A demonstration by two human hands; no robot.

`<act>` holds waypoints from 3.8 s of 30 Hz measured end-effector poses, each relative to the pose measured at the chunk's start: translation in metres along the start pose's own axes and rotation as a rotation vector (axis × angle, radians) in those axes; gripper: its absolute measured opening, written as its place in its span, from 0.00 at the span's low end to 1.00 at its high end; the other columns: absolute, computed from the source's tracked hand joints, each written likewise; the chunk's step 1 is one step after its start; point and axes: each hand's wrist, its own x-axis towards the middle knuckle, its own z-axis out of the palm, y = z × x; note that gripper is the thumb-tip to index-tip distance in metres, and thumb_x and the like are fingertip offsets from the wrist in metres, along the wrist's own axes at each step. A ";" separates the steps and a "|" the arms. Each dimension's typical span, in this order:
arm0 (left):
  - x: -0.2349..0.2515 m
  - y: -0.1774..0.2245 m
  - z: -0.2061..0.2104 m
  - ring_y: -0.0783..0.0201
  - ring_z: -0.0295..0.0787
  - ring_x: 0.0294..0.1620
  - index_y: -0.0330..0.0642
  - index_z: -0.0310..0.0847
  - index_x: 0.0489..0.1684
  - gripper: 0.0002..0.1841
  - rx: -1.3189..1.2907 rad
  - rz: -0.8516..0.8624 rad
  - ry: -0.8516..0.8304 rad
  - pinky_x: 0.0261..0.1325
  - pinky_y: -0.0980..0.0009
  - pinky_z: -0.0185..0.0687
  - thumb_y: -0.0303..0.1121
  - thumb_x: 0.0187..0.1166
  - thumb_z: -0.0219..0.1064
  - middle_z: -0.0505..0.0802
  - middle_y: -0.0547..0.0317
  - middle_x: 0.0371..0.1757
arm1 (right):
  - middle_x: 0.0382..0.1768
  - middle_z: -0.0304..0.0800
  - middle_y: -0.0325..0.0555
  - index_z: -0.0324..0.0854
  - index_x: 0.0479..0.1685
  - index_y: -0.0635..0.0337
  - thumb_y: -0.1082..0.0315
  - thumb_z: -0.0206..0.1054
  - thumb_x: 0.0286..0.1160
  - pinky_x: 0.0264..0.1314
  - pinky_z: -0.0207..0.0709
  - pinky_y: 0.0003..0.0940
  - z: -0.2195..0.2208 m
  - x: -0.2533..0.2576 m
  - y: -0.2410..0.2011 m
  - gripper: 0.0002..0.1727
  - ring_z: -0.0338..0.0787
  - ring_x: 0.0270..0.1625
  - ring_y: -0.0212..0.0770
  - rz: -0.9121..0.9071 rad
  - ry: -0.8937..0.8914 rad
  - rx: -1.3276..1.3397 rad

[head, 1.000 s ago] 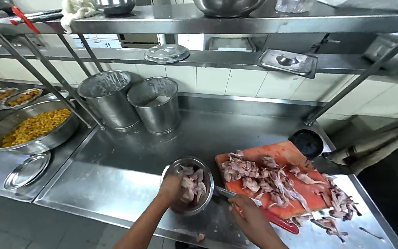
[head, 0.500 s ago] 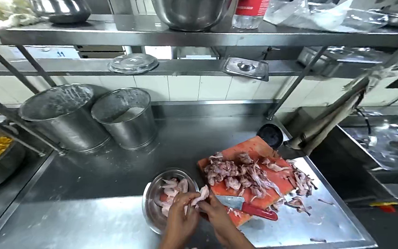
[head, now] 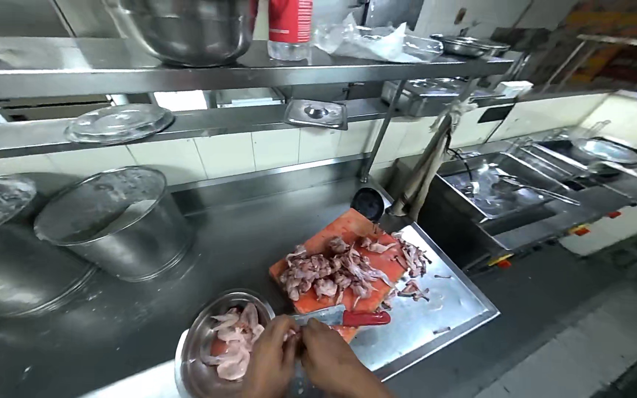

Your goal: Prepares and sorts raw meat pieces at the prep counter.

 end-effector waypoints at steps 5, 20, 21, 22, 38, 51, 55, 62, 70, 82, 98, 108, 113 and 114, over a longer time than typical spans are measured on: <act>0.000 0.018 0.023 0.60 0.92 0.50 0.37 0.85 0.53 0.11 -0.062 0.147 0.117 0.56 0.57 0.91 0.31 0.82 0.63 0.92 0.52 0.51 | 0.54 0.91 0.58 0.81 0.67 0.59 0.60 0.56 0.85 0.62 0.80 0.65 -0.014 -0.004 0.024 0.20 0.91 0.58 0.57 -0.090 -0.019 0.229; 0.034 0.037 0.021 0.60 0.87 0.30 0.42 0.85 0.22 0.33 -0.149 0.031 -0.269 0.41 0.54 0.83 0.55 0.90 0.45 0.87 0.57 0.23 | 0.34 0.88 0.59 0.83 0.32 0.62 0.42 0.56 0.84 0.43 0.78 0.69 -0.067 -0.055 0.007 0.30 0.91 0.45 0.63 -0.147 -0.131 -0.223; 0.033 0.041 0.019 0.68 0.82 0.25 0.44 0.84 0.20 0.30 -0.332 0.036 -0.265 0.35 0.62 0.80 0.51 0.91 0.48 0.83 0.64 0.19 | 0.31 0.87 0.58 0.83 0.31 0.62 0.40 0.55 0.84 0.41 0.77 0.68 -0.076 -0.059 0.005 0.31 0.90 0.41 0.62 -0.188 -0.124 -0.217; 0.032 0.046 0.020 0.75 0.77 0.22 0.47 0.82 0.19 0.27 -0.547 0.010 -0.256 0.31 0.71 0.76 0.47 0.91 0.49 0.79 0.71 0.18 | 0.27 0.85 0.57 0.82 0.29 0.62 0.39 0.53 0.86 0.39 0.76 0.67 -0.085 -0.062 0.004 0.33 0.89 0.38 0.61 -0.228 -0.115 -0.197; 0.049 0.057 0.045 0.47 0.84 0.71 0.44 0.87 0.60 0.29 0.503 -0.148 -0.284 0.71 0.48 0.80 0.52 0.92 0.40 0.90 0.50 0.65 | 0.48 0.91 0.61 0.85 0.46 0.66 0.63 0.64 0.76 0.57 0.79 0.67 -0.053 0.001 0.041 0.14 0.90 0.55 0.62 0.137 -0.250 -0.093; 0.046 0.035 0.055 0.48 0.92 0.39 0.37 0.84 0.21 0.38 0.143 0.105 -0.270 0.48 0.43 0.84 0.56 0.90 0.37 0.90 0.47 0.27 | 0.32 0.87 0.56 0.82 0.29 0.60 0.47 0.56 0.79 0.42 0.77 0.68 -0.064 -0.038 0.052 0.25 0.90 0.43 0.60 0.036 -0.155 -0.087; 0.057 0.072 0.044 0.77 0.79 0.20 0.48 0.79 0.15 0.25 -0.756 0.085 -0.007 0.29 0.73 0.79 0.41 0.89 0.50 0.81 0.72 0.16 | 0.25 0.83 0.47 0.82 0.26 0.58 0.52 0.57 0.79 0.39 0.73 0.59 -0.119 -0.053 0.023 0.21 0.86 0.35 0.50 -0.176 -0.072 0.120; 0.071 0.075 0.062 0.68 0.85 0.31 0.38 0.84 0.35 0.27 -0.766 -0.339 0.310 0.40 0.67 0.84 0.45 0.93 0.41 0.86 0.60 0.28 | 0.17 0.67 0.28 0.73 0.42 0.48 0.61 0.44 0.80 0.13 0.53 0.20 -0.076 -0.025 0.033 0.12 0.58 0.12 0.23 0.067 -0.018 1.260; 0.065 0.063 0.062 0.65 0.89 0.44 0.40 0.82 0.55 0.24 -0.722 -0.268 0.077 0.52 0.62 0.87 0.53 0.77 0.67 0.91 0.57 0.42 | 0.22 0.76 0.31 0.74 0.49 0.52 0.62 0.44 0.88 0.22 0.68 0.23 -0.054 -0.026 0.044 0.12 0.72 0.20 0.27 -0.112 0.037 1.207; 0.060 0.079 0.080 0.69 0.87 0.33 0.37 0.84 0.41 0.09 -0.878 -0.232 0.358 0.40 0.69 0.86 0.33 0.75 0.62 0.89 0.60 0.31 | 0.41 0.90 0.53 0.80 0.60 0.66 0.61 0.47 0.89 0.55 0.86 0.48 -0.048 -0.028 0.055 0.20 0.93 0.46 0.47 -0.254 0.308 0.260; 0.061 0.050 0.092 0.67 0.78 0.16 0.37 0.81 0.31 0.18 -0.994 -0.761 0.281 0.19 0.72 0.72 0.36 0.91 0.52 0.86 0.58 0.20 | 0.49 0.92 0.59 0.78 0.67 0.63 0.55 0.47 0.91 0.55 0.87 0.57 -0.029 -0.031 0.059 0.24 0.95 0.51 0.59 0.006 0.109 -0.062; 0.055 0.054 0.057 0.66 0.89 0.46 0.45 0.90 0.47 0.23 -0.027 0.038 0.324 0.52 0.61 0.89 0.52 0.89 0.54 0.92 0.61 0.42 | 0.34 0.86 0.49 0.82 0.50 0.58 0.41 0.52 0.88 0.48 0.82 0.53 -0.064 -0.028 0.104 0.28 0.89 0.39 0.48 0.000 0.074 0.327; 0.054 0.064 0.069 0.48 0.83 0.72 0.46 0.86 0.61 0.21 0.301 0.056 0.495 0.74 0.45 0.78 0.47 0.81 0.57 0.90 0.51 0.66 | 0.55 0.89 0.61 0.80 0.63 0.65 0.58 0.50 0.90 0.68 0.79 0.58 -0.086 -0.042 0.085 0.21 0.89 0.61 0.57 0.007 -0.018 0.225; 0.052 0.068 0.072 0.46 0.79 0.78 0.49 0.87 0.64 0.23 0.349 0.107 0.461 0.77 0.40 0.74 0.51 0.85 0.53 0.88 0.51 0.71 | 0.55 0.89 0.60 0.80 0.64 0.65 0.61 0.51 0.90 0.68 0.79 0.57 -0.085 -0.041 0.086 0.20 0.89 0.61 0.55 -0.033 -0.064 0.298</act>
